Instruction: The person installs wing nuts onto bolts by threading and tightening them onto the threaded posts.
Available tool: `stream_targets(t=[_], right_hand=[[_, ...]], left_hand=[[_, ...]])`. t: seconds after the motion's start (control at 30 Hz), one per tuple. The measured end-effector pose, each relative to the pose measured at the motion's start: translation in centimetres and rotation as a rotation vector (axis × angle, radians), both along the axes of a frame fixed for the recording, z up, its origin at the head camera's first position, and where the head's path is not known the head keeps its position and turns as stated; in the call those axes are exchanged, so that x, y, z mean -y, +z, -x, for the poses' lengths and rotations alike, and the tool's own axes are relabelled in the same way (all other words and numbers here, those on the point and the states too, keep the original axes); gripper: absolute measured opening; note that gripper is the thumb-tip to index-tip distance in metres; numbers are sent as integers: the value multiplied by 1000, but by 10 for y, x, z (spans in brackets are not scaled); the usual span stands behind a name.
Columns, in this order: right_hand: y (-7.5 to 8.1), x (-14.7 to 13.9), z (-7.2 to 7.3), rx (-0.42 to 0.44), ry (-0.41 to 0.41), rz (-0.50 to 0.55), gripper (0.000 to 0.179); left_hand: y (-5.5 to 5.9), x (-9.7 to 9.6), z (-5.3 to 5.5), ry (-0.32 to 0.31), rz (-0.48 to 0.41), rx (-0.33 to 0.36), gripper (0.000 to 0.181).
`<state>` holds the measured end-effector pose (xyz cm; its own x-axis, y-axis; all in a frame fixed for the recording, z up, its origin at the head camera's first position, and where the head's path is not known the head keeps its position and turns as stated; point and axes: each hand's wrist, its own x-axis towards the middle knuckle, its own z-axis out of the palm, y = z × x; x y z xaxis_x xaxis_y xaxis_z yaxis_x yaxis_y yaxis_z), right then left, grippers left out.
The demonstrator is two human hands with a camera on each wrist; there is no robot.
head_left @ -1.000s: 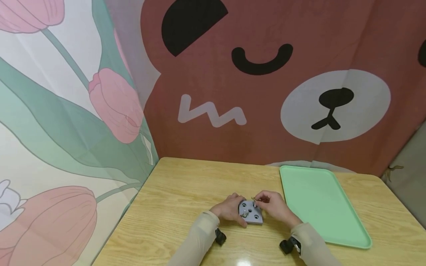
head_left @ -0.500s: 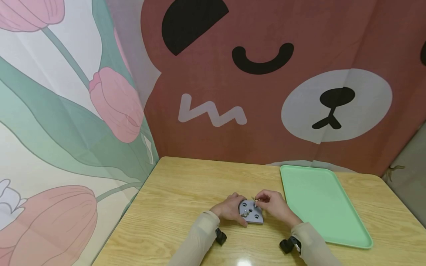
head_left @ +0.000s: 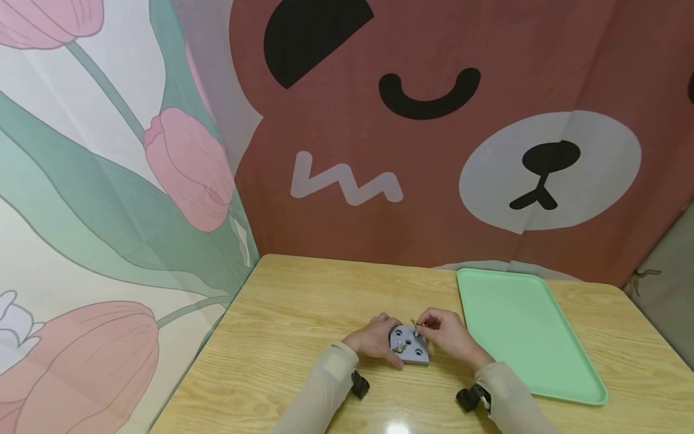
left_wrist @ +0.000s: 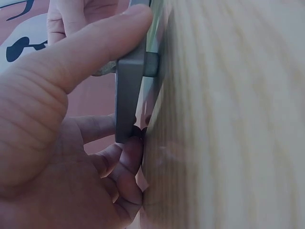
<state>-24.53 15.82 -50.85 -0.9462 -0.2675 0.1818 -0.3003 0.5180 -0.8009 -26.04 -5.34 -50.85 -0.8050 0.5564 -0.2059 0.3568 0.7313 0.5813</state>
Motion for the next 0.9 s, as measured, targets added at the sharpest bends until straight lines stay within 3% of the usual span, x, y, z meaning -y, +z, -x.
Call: stream_targets(t=[0.3, 0.67, 0.9], right_hand=[[-1, -5, 0, -43, 16, -37, 19], [0, -7, 3, -131, 110, -98, 16], [2, -6, 4, -72, 125, -95, 11]], left_hand=[[2, 0, 0, -3, -6, 6, 79], [2, -1, -1, -10, -5, 3, 79], [4, -1, -1, -3, 4, 1, 79]])
